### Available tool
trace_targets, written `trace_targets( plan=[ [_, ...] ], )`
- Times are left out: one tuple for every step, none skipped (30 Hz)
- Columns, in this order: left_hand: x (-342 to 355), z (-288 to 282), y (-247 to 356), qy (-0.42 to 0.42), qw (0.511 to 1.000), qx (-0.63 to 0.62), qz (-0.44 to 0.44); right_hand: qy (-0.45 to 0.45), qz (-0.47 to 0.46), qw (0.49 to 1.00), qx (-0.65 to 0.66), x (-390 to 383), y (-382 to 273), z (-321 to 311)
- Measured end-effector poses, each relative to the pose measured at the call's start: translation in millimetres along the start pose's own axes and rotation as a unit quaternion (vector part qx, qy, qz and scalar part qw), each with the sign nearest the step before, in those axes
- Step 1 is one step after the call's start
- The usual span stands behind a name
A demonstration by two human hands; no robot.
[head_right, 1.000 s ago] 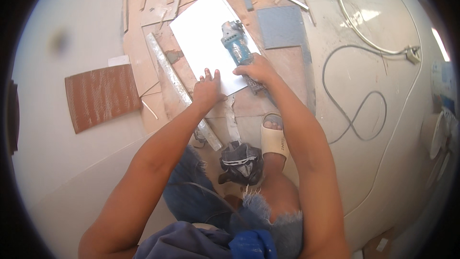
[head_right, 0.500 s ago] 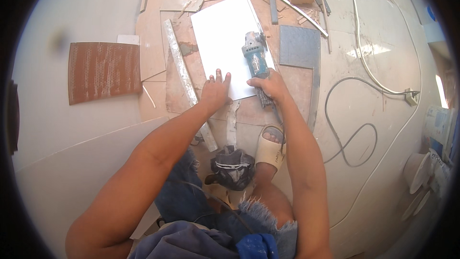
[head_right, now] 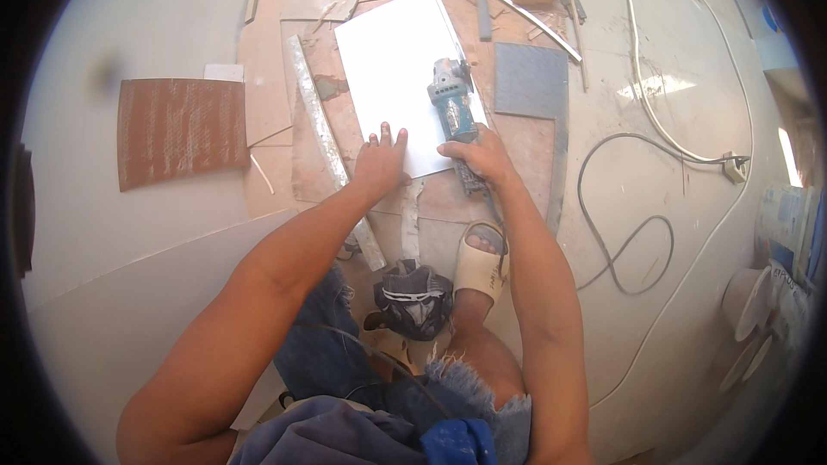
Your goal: The person measures and marks a white tile with a tape measure and marker, then uses a handheld power tool to cut along the marked lines. After cutting, the person carries the tile to a tiled wall area and fits it into place.
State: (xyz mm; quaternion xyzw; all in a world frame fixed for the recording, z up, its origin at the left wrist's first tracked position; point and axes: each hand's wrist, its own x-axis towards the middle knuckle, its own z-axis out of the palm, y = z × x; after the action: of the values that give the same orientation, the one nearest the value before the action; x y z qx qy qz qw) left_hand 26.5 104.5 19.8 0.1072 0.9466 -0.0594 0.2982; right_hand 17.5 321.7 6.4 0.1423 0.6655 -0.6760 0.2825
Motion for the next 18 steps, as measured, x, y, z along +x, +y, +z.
trace_targets(
  plan=[
    [1.3,2.1,-0.5,0.0,1.0,0.004,-0.001,0.0,0.004,1.0,-0.001,-0.2,-0.1,0.0],
    [2.1,2.6,0.4,0.0,1.0,0.007,0.0,0.001,0.007,1.0,0.003,-0.3,1.2,-1.3],
    [2.5,2.8,0.9,-0.001,1.0,0.008,0.002,0.002,0.01,1.0,0.006,0.4,3.4,-2.5],
    [2.8,2.6,1.2,-0.002,1.0,0.009,0.003,0.004,0.012,1.0,0.01,1.1,5.7,-3.7],
    [2.7,2.3,1.0,-0.003,1.0,0.01,0.003,-0.001,0.012,1.0,0.014,1.9,7.3,-3.7],
    [2.7,1.8,1.3,-0.004,1.0,0.013,0.003,-0.005,0.011,1.0,0.018,2.7,8.9,-3.6],
    [2.6,1.1,1.8,-0.005,1.0,0.016,0.003,-0.009,0.011,1.0,0.022,2.9,10.7,-3.9],
    [2.4,0.0,1.4,-0.006,1.0,0.019,0.001,-0.007,0.013,1.0,0.016,2.1,9.2,-3.6],
    [2.6,0.1,1.0,-0.002,1.0,0.019,0.002,-0.005,0.016,1.0,0.009,1.1,7.3,-3.6],
    [2.9,0.9,0.6,0.001,1.0,0.02,0.003,-0.002,0.019,1.0,0.002,0.4,6.2,-3.8],
    [3.2,1.7,0.3,0.005,1.0,0.02,0.004,0.002,0.019,1.0,-0.001,0.2,7.1,-4.1],
    [3.5,2.3,0.1,0.008,1.0,0.021,0.006,0.007,0.018,1.0,-0.003,0.5,9.0,-4.2],
    [3.9,2.9,-0.1,0.011,1.0,0.022,0.008,0.012,0.018,1.0,-0.006,0.6,10.5,-4.6],
    [3.8,3.2,-0.5,0.013,1.0,0.023,0.009,0.015,0.02,1.0,-0.011,0.8,11.2,-4.6],
    [3.9,3.3,-0.7,0.012,1.0,0.023,0.008,0.017,0.022,0.999,-0.016,1.1,11.8,-4.8],
    [4.1,3.1,-0.7,0.011,1.0,0.023,0.008,0.02,0.024,0.999,-0.021,1.2,12.5,-5.1],
    [4.3,2.8,-0.8,0.009,1.0,0.023,0.007,0.018,0.024,0.999,-0.024,1.3,13.0,-5.3],
    [4.3,2.3,-0.8,0.008,1.0,0.022,0.007,0.017,0.025,0.999,-0.027,1.4,13.4,-5.8]
  ],
)
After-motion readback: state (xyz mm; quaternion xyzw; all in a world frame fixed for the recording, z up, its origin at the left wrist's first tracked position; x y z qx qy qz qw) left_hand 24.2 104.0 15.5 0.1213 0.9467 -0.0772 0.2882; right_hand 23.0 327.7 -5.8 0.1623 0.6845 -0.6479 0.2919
